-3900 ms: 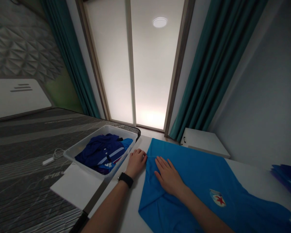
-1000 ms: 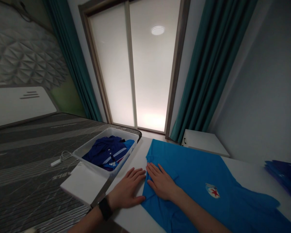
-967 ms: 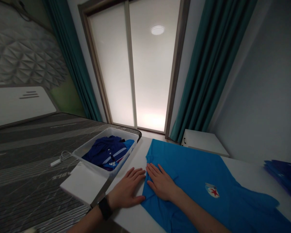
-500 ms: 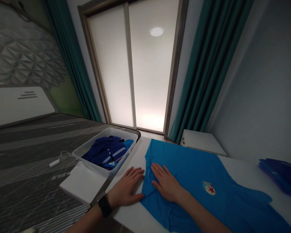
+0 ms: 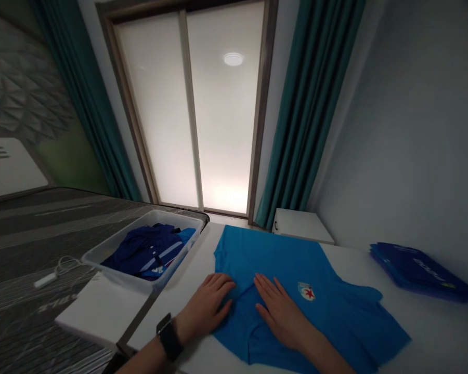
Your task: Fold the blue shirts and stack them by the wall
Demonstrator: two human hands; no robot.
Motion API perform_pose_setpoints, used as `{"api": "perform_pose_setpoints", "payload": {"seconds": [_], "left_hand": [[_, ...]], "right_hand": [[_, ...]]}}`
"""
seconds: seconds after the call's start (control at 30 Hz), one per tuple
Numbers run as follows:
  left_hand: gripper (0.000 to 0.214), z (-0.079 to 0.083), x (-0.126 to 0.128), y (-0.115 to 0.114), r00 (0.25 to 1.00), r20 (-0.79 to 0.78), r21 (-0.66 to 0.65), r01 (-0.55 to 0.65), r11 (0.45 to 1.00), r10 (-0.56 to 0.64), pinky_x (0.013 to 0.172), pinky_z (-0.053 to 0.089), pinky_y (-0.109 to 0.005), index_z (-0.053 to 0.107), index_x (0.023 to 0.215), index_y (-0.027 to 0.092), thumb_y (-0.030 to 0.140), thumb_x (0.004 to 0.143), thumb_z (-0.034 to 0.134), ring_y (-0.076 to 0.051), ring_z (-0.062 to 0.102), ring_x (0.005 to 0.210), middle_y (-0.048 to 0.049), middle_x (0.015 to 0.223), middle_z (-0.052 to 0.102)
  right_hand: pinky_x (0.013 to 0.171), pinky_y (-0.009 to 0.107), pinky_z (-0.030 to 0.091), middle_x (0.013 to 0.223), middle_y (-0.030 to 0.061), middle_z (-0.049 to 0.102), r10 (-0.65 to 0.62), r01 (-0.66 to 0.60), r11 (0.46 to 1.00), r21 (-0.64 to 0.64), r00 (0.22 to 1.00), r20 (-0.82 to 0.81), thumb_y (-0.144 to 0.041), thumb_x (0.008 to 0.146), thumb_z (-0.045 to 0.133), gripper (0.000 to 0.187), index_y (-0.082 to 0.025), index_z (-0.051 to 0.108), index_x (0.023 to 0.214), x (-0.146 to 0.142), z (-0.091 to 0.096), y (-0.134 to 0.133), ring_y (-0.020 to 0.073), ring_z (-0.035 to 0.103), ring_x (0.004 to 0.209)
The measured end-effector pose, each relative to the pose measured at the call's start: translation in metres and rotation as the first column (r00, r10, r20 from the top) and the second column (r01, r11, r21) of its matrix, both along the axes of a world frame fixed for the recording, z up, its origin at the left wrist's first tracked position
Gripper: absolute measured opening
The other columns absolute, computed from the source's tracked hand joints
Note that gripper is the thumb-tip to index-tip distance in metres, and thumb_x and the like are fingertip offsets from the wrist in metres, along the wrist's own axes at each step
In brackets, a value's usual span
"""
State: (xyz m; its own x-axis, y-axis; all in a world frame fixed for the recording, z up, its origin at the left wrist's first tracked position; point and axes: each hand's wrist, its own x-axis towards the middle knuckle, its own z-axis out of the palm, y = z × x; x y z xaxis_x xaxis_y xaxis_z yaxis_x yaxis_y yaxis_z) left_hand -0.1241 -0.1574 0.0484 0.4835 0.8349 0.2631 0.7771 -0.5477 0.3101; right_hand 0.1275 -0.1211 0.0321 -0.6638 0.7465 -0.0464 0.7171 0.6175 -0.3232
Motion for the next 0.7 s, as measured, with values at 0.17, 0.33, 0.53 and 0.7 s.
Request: {"api": "perform_pose_setpoints", "payload": {"seconds": [0.17,0.33,0.53,0.7], "left_hand": [[0.052,-0.008,0.039,0.02,0.999,-0.049,0.014,-0.008,1.0,0.009,0.11,0.037,-0.049,0.041,0.142,0.028,0.03,0.091,0.051,-0.029,0.047,0.128,-0.0069,0.141,0.051],[0.062,-0.025,0.056,0.026,0.992,-0.123,-0.025,0.017,1.0,-0.02,0.114,0.027,-0.057,0.033,0.15,0.024,0.05,0.096,0.046,-0.034,0.035,0.14,-0.0116,0.154,0.038],[0.063,-0.04,0.045,0.022,0.987,-0.153,-0.019,0.056,0.998,-0.058,0.117,0.024,-0.055,0.024,0.154,0.031,0.056,0.098,0.039,-0.031,0.029,0.144,-0.0061,0.159,0.029],[0.065,-0.036,0.033,0.02,0.982,-0.163,-0.018,0.091,0.996,-0.093,0.118,0.022,-0.055,0.018,0.155,0.032,0.055,0.099,0.04,-0.031,0.029,0.144,-0.005,0.16,0.026]], "right_hand": [[0.122,0.046,0.01,0.161,0.0015,0.017,-0.095,0.095,0.995,0.025,0.995,0.002,-0.054,0.101,0.018,0.062,-0.023,0.02,0.155,0.03,-0.004,0.003,0.0208,0.015,0.148],[0.122,0.048,0.009,0.161,0.001,0.014,-0.193,0.194,0.981,-0.01,0.98,0.041,-0.059,0.1,0.02,0.065,-0.024,0.02,0.155,0.055,-0.008,-0.002,0.0232,0.012,0.149],[0.122,0.047,0.006,0.162,-0.0004,0.011,-0.236,0.234,0.972,0.037,0.97,0.06,-0.063,0.098,0.019,0.067,-0.026,0.02,0.155,0.064,-0.019,-0.015,0.0231,0.009,0.149],[0.122,0.048,0.006,0.162,-0.0013,0.011,-0.269,0.267,0.963,0.035,0.961,0.066,-0.062,0.098,0.018,0.067,-0.027,0.018,0.155,0.055,-0.02,-0.023,0.0235,0.008,0.149]]}}
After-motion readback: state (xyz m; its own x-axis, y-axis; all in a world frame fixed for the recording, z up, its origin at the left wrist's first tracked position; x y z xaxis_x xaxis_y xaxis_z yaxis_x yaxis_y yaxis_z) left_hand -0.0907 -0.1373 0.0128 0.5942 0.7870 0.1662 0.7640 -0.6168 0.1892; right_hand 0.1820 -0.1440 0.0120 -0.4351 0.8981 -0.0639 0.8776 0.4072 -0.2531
